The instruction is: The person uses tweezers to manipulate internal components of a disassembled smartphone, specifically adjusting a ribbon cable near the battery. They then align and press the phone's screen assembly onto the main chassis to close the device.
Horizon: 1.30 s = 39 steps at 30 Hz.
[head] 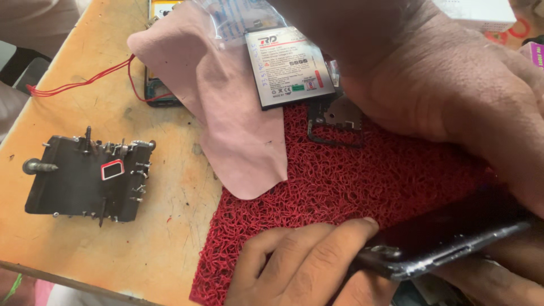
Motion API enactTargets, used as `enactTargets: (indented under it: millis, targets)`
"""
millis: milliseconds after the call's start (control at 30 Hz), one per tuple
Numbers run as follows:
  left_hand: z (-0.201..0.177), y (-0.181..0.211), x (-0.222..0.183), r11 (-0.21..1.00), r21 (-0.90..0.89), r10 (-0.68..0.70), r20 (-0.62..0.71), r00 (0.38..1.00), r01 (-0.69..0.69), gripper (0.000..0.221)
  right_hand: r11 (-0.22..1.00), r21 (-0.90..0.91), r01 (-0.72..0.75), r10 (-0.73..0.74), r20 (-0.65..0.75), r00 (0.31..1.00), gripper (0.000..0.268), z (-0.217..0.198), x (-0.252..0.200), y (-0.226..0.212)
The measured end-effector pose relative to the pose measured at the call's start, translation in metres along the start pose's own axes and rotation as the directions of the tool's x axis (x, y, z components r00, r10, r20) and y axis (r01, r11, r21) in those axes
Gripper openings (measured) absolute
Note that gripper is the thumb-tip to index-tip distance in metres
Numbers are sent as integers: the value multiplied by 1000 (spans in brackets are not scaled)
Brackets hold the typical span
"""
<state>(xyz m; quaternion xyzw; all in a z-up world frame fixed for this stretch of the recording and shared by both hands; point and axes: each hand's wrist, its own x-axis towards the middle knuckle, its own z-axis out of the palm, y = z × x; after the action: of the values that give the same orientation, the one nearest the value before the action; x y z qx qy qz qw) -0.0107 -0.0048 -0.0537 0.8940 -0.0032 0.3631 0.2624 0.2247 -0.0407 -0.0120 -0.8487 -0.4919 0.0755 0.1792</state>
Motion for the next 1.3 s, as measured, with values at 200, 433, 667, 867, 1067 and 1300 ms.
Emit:
enactTargets:
  millis: [200,433,667,867,1067,1300]
  targets:
    - [2,-5,-1,999,-7,39,19,999,-39,18,1000,18,-22,22,15,1000,35,0,4,0]
    - [3,1,0,1000,8,-25,33,999,24,18,998,56,-39,38,21,999,36,2,10,3]
    - [5,-1,0,1000,18,-19,33,999,18,14,909,303,-286,277,74,958,33,9,9,13]
    - [5,-1,-2,999,37,1,49,999,-3,14,954,235,-187,186,24,982,31,6,1,15]
    - [1,2,-1,999,28,-21,61,998,19,22,992,118,-52,56,-30,998,30,3,-22,14]
    - [-1,-2,4,999,21,36,38,999,-36,20,990,-23,137,-139,-104,985,30,-6,-76,7]
